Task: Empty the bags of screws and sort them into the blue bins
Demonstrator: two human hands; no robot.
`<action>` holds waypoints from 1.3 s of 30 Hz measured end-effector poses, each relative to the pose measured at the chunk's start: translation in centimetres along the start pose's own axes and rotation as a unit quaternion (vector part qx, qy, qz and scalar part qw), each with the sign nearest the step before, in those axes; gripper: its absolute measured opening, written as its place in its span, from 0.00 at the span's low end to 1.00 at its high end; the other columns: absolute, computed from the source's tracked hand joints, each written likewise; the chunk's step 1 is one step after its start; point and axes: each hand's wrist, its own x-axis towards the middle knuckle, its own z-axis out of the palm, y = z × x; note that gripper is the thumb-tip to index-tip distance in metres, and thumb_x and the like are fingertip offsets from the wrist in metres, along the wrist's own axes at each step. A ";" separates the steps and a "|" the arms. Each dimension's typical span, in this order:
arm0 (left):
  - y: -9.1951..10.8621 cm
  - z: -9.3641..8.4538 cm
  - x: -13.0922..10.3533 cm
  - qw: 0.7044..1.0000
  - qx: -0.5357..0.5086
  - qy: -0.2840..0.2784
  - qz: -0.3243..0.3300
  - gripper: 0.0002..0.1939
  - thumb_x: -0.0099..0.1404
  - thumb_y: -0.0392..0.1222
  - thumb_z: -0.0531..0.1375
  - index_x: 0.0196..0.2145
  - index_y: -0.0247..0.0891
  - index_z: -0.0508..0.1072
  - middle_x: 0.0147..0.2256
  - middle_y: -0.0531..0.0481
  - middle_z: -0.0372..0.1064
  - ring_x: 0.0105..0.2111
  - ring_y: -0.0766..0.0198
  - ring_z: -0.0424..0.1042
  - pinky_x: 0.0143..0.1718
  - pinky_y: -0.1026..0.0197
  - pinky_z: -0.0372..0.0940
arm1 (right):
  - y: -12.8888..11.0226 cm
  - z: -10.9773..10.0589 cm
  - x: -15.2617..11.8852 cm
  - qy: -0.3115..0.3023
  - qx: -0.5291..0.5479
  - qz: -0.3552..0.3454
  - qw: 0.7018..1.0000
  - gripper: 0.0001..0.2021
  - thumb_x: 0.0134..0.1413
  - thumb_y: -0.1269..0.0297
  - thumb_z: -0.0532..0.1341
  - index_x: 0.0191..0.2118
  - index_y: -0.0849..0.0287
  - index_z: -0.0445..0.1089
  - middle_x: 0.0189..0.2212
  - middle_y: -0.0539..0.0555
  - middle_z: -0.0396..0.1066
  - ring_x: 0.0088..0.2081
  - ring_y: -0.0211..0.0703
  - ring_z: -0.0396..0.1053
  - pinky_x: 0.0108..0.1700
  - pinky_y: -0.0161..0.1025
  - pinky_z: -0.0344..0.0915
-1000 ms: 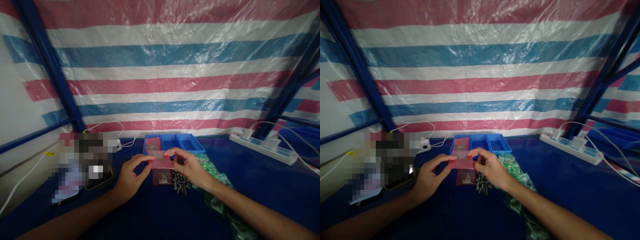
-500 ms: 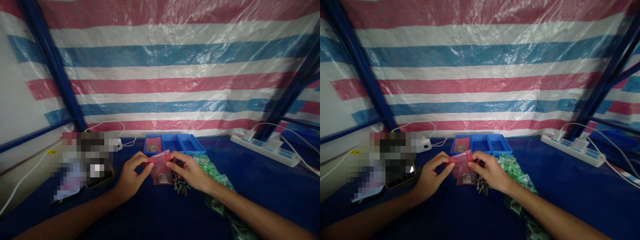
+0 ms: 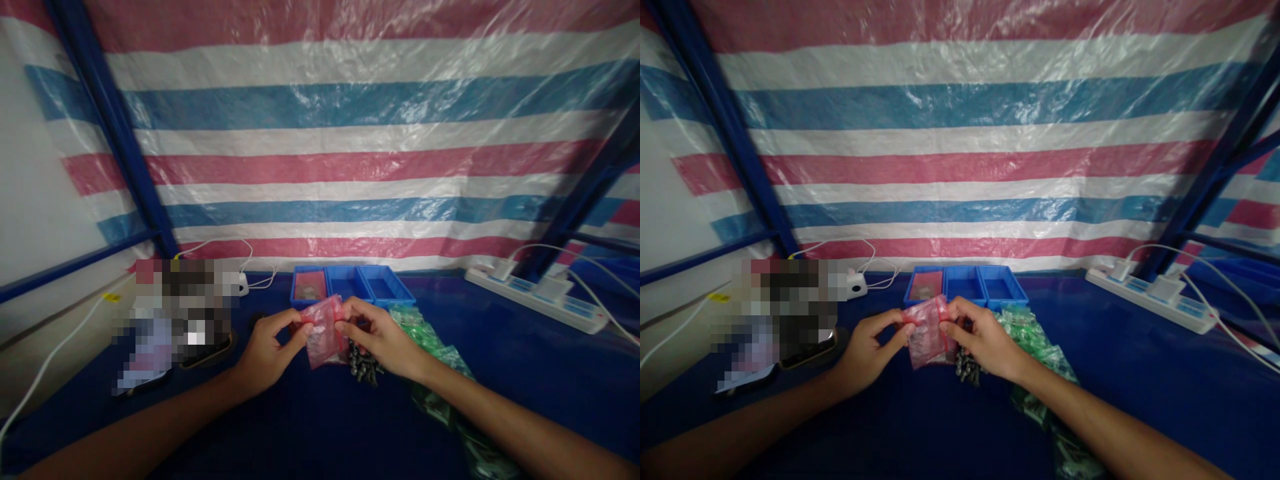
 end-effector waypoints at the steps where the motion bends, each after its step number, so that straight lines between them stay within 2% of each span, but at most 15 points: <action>1: -0.1 0.1 0.0 1.000 -0.003 -0.009 -0.003 0.12 0.76 0.46 0.60 0.36 0.38 0.76 0.31 0.51 0.74 0.33 0.62 0.73 0.38 0.61 0.65 | 0.0 0.0 0.0 0.000 0.005 0.001 1.000 0.14 0.68 0.49 0.64 0.38 0.54 0.67 0.31 0.47 0.67 0.25 0.35 0.62 0.25 0.33 0.62; 4: -0.5 0.4 -0.2 0.999 -0.031 -0.020 -0.005 0.11 0.78 0.45 0.58 0.52 0.38 0.74 0.38 0.49 0.76 0.37 0.61 0.74 0.42 0.60 0.67 | 0.1 0.0 0.0 0.000 0.022 0.014 1.000 0.15 0.68 0.48 0.63 0.38 0.54 0.65 0.29 0.46 0.65 0.23 0.34 0.61 0.23 0.33 0.62; 7: -1.0 0.7 -0.4 0.996 -0.086 0.001 -0.012 0.23 0.80 0.44 0.54 0.69 0.41 0.58 0.41 0.49 0.73 0.37 0.62 0.73 0.43 0.59 0.69 | 0.1 0.0 0.0 0.006 0.031 0.017 0.999 0.16 0.68 0.48 0.64 0.38 0.54 0.64 0.27 0.44 0.63 0.22 0.33 0.61 0.23 0.33 0.62; 9: -1.2 0.8 -0.5 0.993 -0.113 0.012 -0.015 0.27 0.81 0.43 0.52 0.72 0.43 0.52 0.43 0.47 0.71 0.35 0.64 0.72 0.42 0.60 0.70 | -0.1 0.0 0.0 0.015 0.034 0.015 0.999 0.16 0.68 0.48 0.64 0.38 0.54 0.63 0.26 0.44 0.63 0.22 0.34 0.61 0.23 0.33 0.62; 11: -1.3 0.7 -0.5 0.994 -0.107 0.010 -0.009 0.27 0.81 0.42 0.52 0.73 0.45 0.53 0.48 0.44 0.70 0.37 0.63 0.72 0.42 0.60 0.70 | -0.2 0.0 0.0 0.022 0.037 0.017 0.999 0.16 0.68 0.47 0.64 0.37 0.53 0.63 0.26 0.44 0.63 0.22 0.34 0.62 0.23 0.33 0.62; 14: -1.0 0.4 -0.4 0.998 -0.046 -0.016 0.033 0.24 0.80 0.39 0.52 0.70 0.47 0.62 0.54 0.42 0.68 0.44 0.60 0.72 0.47 0.57 0.70 | -0.2 0.1 0.0 0.024 0.044 0.018 0.999 0.17 0.67 0.46 0.64 0.38 0.53 0.63 0.25 0.44 0.64 0.22 0.34 0.62 0.22 0.33 0.62; 17: -0.7 0.2 -0.2 0.996 0.007 -0.037 0.082 0.23 0.78 0.34 0.53 0.66 0.49 0.68 0.54 0.43 0.67 0.51 0.56 0.69 0.52 0.54 0.67 | -0.1 0.1 0.1 0.014 0.050 0.019 0.998 0.16 0.67 0.48 0.65 0.38 0.53 0.64 0.24 0.44 0.64 0.22 0.34 0.61 0.22 0.33 0.61; 20: -0.6 0.1 -0.1 0.995 0.026 -0.041 0.083 0.24 0.75 0.31 0.55 0.63 0.50 0.71 0.51 0.45 0.67 0.46 0.58 0.70 0.48 0.56 0.68 | 0.0 0.1 0.1 0.000 0.058 0.019 0.998 0.15 0.66 0.49 0.66 0.40 0.54 0.66 0.25 0.44 0.65 0.21 0.33 0.60 0.22 0.32 0.59; 24: -0.8 0.2 -0.1 0.996 0.031 -0.041 0.070 0.23 0.72 0.32 0.60 0.61 0.49 0.72 0.49 0.47 0.66 0.39 0.62 0.69 0.43 0.59 0.68 | 0.2 0.0 0.1 -0.006 0.066 0.023 0.998 0.14 0.66 0.52 0.67 0.49 0.54 0.68 0.27 0.44 0.67 0.21 0.32 0.61 0.22 0.31 0.59; 28: -0.8 0.1 -0.2 0.996 0.037 -0.058 0.048 0.24 0.72 0.34 0.61 0.63 0.50 0.71 0.52 0.46 0.65 0.42 0.61 0.70 0.44 0.58 0.68 | 0.3 -0.1 0.1 -0.013 0.054 0.029 0.998 0.23 0.66 0.56 0.67 0.63 0.49 0.64 0.28 0.45 0.68 0.23 0.35 0.61 0.21 0.32 0.61; 31: -1.0 0.1 -0.2 0.996 0.046 -0.066 0.043 0.26 0.72 0.34 0.61 0.65 0.50 0.68 0.54 0.46 0.64 0.44 0.60 0.71 0.45 0.58 0.69 | 0.2 -0.1 0.1 -0.021 0.048 0.043 0.998 0.29 0.65 0.58 0.68 0.68 0.46 0.60 0.29 0.45 0.68 0.23 0.35 0.61 0.21 0.32 0.62; 33: -1.2 0.2 -0.3 0.995 0.052 -0.068 0.042 0.26 0.72 0.34 0.61 0.65 0.50 0.68 0.56 0.45 0.63 0.44 0.60 0.71 0.45 0.58 0.70 | 0.2 -0.2 0.1 -0.027 0.034 0.043 0.998 0.28 0.66 0.59 0.67 0.68 0.46 0.61 0.29 0.45 0.68 0.23 0.35 0.62 0.22 0.32 0.63; 36: -1.4 0.2 -0.4 0.995 0.058 -0.068 0.039 0.27 0.72 0.35 0.61 0.66 0.52 0.67 0.58 0.44 0.61 0.45 0.59 0.71 0.44 0.57 0.71 | 0.4 -0.2 0.1 -0.037 0.007 0.030 0.999 0.18 0.67 0.59 0.66 0.60 0.49 0.71 0.29 0.47 0.70 0.24 0.35 0.64 0.23 0.33 0.63; 39: -1.3 0.3 -0.3 0.995 0.065 -0.070 0.042 0.28 0.72 0.35 0.62 0.66 0.52 0.66 0.60 0.44 0.60 0.51 0.55 0.71 0.52 0.52 0.72 | 0.5 -0.3 0.1 -0.034 -0.005 0.019 0.999 0.12 0.68 0.58 0.64 0.54 0.51 0.76 0.33 0.49 0.73 0.24 0.34 0.63 0.23 0.33 0.62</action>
